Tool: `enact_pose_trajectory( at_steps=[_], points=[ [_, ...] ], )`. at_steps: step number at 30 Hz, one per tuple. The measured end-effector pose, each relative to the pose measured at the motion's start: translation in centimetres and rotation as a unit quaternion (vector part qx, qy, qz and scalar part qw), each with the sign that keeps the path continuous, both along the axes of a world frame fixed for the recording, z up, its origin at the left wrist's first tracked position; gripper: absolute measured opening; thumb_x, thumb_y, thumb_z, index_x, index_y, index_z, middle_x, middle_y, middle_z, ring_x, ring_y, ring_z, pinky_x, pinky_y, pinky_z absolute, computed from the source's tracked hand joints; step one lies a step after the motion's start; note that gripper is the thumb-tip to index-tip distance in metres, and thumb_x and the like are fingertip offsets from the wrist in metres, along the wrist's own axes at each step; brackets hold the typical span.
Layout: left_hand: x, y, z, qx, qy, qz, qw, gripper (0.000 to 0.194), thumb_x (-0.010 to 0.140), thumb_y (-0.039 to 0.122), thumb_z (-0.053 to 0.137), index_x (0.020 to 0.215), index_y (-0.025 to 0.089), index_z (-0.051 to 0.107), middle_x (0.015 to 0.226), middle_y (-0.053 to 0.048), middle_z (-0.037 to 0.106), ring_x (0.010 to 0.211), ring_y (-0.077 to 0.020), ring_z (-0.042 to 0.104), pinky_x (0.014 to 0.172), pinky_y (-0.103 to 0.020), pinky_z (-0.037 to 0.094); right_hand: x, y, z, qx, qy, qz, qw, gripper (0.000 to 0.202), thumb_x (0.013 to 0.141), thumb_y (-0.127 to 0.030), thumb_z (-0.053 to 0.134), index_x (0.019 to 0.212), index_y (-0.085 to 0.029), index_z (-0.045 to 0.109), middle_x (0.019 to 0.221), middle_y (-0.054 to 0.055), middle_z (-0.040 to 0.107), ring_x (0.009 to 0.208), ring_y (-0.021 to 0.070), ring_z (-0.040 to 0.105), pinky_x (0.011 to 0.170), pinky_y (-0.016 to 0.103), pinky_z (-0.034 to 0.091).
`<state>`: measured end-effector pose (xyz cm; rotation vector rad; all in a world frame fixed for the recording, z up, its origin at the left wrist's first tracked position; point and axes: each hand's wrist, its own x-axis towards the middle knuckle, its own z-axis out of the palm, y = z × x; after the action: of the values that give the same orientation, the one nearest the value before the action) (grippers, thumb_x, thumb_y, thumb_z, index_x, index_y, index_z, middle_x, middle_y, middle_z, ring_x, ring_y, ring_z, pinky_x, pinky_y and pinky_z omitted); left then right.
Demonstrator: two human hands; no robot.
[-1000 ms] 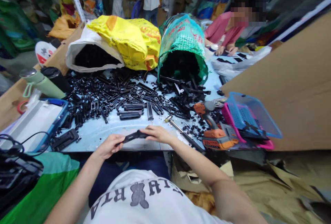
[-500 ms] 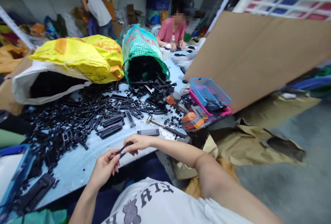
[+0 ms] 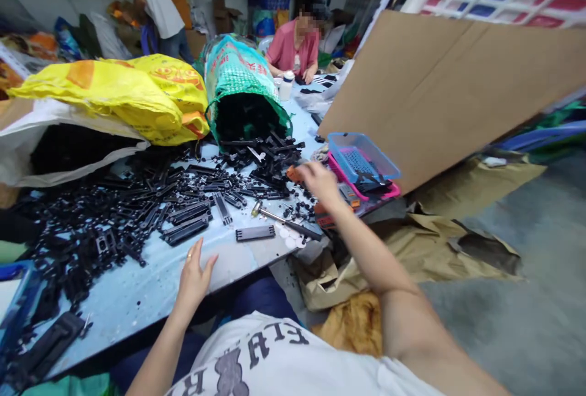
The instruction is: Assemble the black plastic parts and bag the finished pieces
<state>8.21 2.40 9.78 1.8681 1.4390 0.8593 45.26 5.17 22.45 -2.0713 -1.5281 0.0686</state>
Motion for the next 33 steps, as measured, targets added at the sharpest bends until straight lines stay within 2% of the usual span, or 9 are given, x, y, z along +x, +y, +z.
enact_pose_trajectory(
  at_steps=[3, 7, 9, 12, 16, 21, 26, 30, 33],
  points=[
    [-2.9, 0.9, -1.7, 0.007, 0.059, 0.030, 0.998, 0.053, 0.081, 0.046, 0.046, 0.120, 0.011, 0.051, 0.121, -0.018, 0.053, 0.116, -0.0286, 0.049, 0.093, -0.045, 0.044, 9.0, 1.5, 2.8, -0.016, -0.021, -0.160, 0.987, 0.045, 0.093, -0.030, 0.036, 0.118, 0.004, 0.050, 0.112, 0.034, 0.053, 0.101, 0.0228, 0.054, 0.078, 0.037, 0.036],
    [-6.7, 2.3, -2.5, 0.041, 0.122, 0.107, 0.986, 0.046, 0.083, 0.041, 0.044, 0.115, 0.009, 0.054, 0.116, -0.017, 0.056, 0.113, -0.0274, 0.051, 0.098, -0.042, 0.040, 14.7, 4.4, 2.2, -0.034, -0.090, -0.247, 0.964, 0.049, 0.085, -0.033, 0.052, 0.122, 0.000, 0.052, 0.112, 0.033, 0.055, 0.103, 0.0270, 0.054, 0.078, 0.037, 0.036],
    [-8.4, 3.4, -2.2, 0.055, 0.164, 0.163, 0.971, 0.044, 0.083, 0.037, 0.043, 0.114, 0.008, 0.054, 0.115, -0.018, 0.056, 0.112, -0.0276, 0.050, 0.097, -0.041, 0.040, 12.4, 5.4, 0.3, 0.040, -0.142, -0.155, 0.977, 0.045, 0.085, -0.032, 0.052, 0.120, -0.004, 0.054, 0.112, 0.027, 0.058, 0.104, 0.0263, 0.054, 0.083, 0.036, 0.037],
    [-10.5, 5.4, -1.3, 0.043, 0.248, 0.269, 0.930, 0.040, 0.084, 0.033, 0.042, 0.109, 0.004, 0.055, 0.108, -0.021, 0.057, 0.108, -0.0304, 0.051, 0.093, -0.042, 0.041, 3.7, 5.0, -3.6, 0.069, -0.147, 0.134, 0.978, 0.032, 0.087, -0.032, 0.048, 0.107, -0.012, 0.063, 0.103, 0.017, 0.065, 0.097, 0.0229, 0.058, 0.087, 0.033, 0.041],
    [-12.2, 8.1, -0.7, -0.056, 0.304, 0.387, 0.869, 0.048, 0.083, 0.041, 0.045, 0.101, -0.003, 0.054, 0.099, -0.027, 0.058, 0.098, -0.0348, 0.055, 0.082, -0.044, 0.043, -8.3, 1.9, -9.5, -0.069, -0.156, 0.406, 0.898, 0.035, 0.085, -0.039, 0.049, 0.111, -0.019, 0.061, 0.104, 0.013, 0.064, 0.097, 0.0258, 0.058, 0.084, 0.038, 0.046],
    [-13.4, 9.5, -1.1, -0.123, 0.266, 0.367, 0.883, 0.040, 0.082, 0.038, 0.050, 0.098, 0.002, 0.055, 0.099, -0.025, 0.059, 0.098, -0.0322, 0.057, 0.081, -0.038, 0.043, -11.6, 0.2, -14.7, -0.155, -0.161, 0.413, 0.883, 0.044, 0.077, -0.040, 0.059, 0.116, -0.021, 0.058, 0.104, 0.016, 0.062, 0.100, 0.0346, 0.056, 0.085, 0.049, 0.044],
    [-12.1, 6.9, -0.9, -0.050, 0.172, 0.331, 0.926, 0.027, 0.086, 0.030, 0.045, 0.101, 0.009, 0.051, 0.096, -0.018, 0.062, 0.094, -0.0274, 0.059, 0.079, -0.035, 0.044, -12.8, 0.0, -14.5, -0.150, 0.122, 0.369, 0.909, 0.045, 0.081, -0.046, 0.051, 0.117, -0.020, 0.055, 0.104, 0.013, 0.061, 0.097, 0.0289, 0.058, 0.086, 0.048, 0.045],
    [-8.7, 3.9, 0.4, -0.052, -0.018, 0.227, 0.972, 0.027, 0.089, 0.034, 0.038, 0.104, 0.015, 0.047, 0.081, -0.009, 0.063, 0.069, -0.0187, 0.062, 0.065, -0.030, 0.047, -17.6, 0.4, -12.9, -0.204, 0.457, 0.270, 0.823, 0.047, 0.079, -0.055, 0.049, 0.110, -0.019, 0.053, 0.084, 0.005, 0.061, 0.071, 0.0193, 0.061, 0.065, 0.037, 0.052],
    [-6.4, 2.1, 1.4, -0.092, -0.178, 0.128, 0.971, 0.044, 0.086, 0.039, 0.043, 0.122, 0.016, 0.035, 0.079, -0.004, 0.063, 0.053, -0.0124, 0.057, 0.054, -0.026, 0.046, -21.0, 1.1, -12.0, -0.223, 0.591, 0.221, 0.743, 0.045, 0.074, -0.060, 0.054, 0.092, -0.019, 0.053, 0.073, 0.001, 0.057, 0.059, 0.0151, 0.058, 0.050, 0.028, 0.049]
  ],
)
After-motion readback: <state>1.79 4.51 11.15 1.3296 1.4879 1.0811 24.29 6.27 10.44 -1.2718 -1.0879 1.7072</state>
